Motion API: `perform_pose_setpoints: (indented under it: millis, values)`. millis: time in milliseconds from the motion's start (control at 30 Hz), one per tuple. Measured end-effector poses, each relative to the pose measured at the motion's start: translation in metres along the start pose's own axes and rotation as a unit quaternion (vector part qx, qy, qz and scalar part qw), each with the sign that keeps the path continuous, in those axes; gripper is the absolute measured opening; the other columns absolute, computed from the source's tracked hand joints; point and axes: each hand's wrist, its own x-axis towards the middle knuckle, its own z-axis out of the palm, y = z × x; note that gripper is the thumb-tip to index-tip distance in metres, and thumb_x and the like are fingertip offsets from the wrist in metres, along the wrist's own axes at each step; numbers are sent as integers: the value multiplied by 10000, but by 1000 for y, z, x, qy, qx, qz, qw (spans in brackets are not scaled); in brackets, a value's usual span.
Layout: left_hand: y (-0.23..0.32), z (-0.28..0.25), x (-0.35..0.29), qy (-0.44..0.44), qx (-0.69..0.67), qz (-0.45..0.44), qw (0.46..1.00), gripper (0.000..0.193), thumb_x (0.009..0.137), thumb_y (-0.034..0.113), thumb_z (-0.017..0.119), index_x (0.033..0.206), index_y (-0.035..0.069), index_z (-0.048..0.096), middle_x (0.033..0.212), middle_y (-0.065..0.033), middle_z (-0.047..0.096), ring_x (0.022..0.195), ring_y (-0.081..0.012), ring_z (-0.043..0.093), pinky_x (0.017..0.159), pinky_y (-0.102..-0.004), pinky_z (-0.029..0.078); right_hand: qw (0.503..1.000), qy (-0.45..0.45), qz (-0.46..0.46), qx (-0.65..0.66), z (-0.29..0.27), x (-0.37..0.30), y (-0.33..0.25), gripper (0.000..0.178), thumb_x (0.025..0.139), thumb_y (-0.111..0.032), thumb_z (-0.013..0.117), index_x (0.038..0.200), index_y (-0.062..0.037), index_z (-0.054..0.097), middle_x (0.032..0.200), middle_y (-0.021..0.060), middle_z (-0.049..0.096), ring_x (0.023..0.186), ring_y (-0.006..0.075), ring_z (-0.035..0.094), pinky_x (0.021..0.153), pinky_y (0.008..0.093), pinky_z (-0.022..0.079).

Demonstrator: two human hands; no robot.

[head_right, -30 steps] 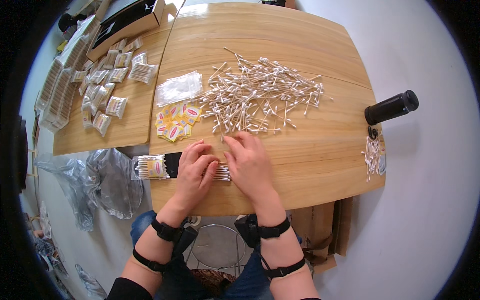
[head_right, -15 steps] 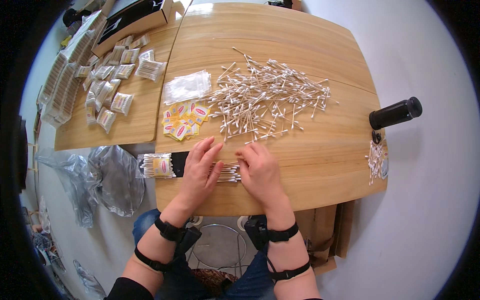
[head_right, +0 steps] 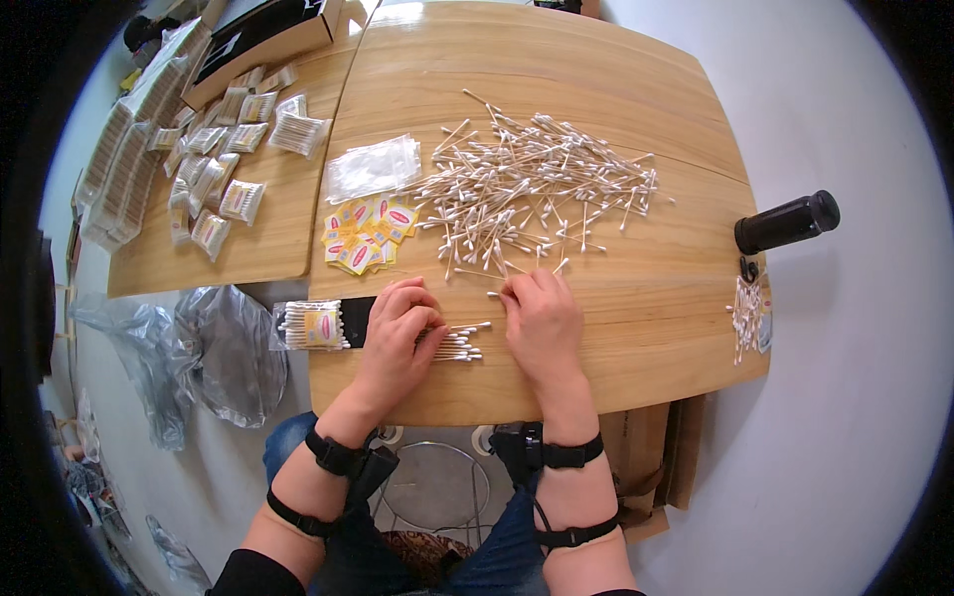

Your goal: The recorder is organizing and packing cotton swabs into small plastic bags.

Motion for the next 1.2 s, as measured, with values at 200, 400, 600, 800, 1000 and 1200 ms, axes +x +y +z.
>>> perform_pose_setpoints:
  millis: [200, 400, 600, 800, 1000, 1200]
  values:
    - [-7, 5, -2, 29, -38, -34, 998, 118, 814, 59, 755, 880, 38, 660, 1065, -112, 636, 1181, -348, 588, 1049, -480, 426, 997, 19, 42, 66, -2, -3, 0, 102, 828, -31, 706, 917, -71, 676, 871, 103, 645, 809, 319, 636, 692, 422, 502]
    - [-1, -1, -1, 14, 5, -3, 1000, 110, 840, 106, 746, 901, 39, 683, 1100, -128, 641, 1179, -358, 586, 1040, -480, 428, 988, 110, 103, 20, -10, -5, 15, 130, 870, -13, 681, 993, -51, 701, 901, 111, 660, 811, 300, 650, 692, 393, 512]
    - [-5, 0, -4, 19, -17, -20, 999, 92, 894, 101, 703, 955, 33, 688, 1152, -138, 637, 1178, -341, 588, 1031, -436, 439, 980, 186, 66, 13, -20, -1, 6, 112, 866, 12, 690, 968, -33, 705, 895, 104, 657, 810, 292, 646, 691, 391, 513]
    - [4, -1, 1, 113, -181, -129, 968, 156, 998, 121, 606, 1054, -11, 667, 1245, -184, 626, 1173, -330, 590, 994, -384, 469, 994, 61, 31, 81, -13, -10, -2, 159, 831, 27, 692, 964, -56, 716, 901, 101, 649, 839, 299, 636, 704, 392, 514]
    - [-3, -2, -3, 32, -94, -67, 993, 186, 997, 167, 605, 1045, 2, 677, 1235, -170, 629, 1215, -343, 576, 1060, -437, 432, 990, -84, -87, 73, -2, -17, -24, 185, 796, 30, 676, 957, -50, 720, 921, 104, 657, 893, 309, 633, 752, 411, 525]
    - [-5, -6, -11, -15, -19, -18, 1000, 203, 964, 206, 636, 1060, 33, 683, 1230, -151, 628, 1260, -360, 547, 1122, -499, 378, 989, -41, -28, 142, -3, -23, -20, 167, 822, 38, 666, 966, -30, 716, 924, 112, 664, 894, 319, 631, 767, 407, 524]
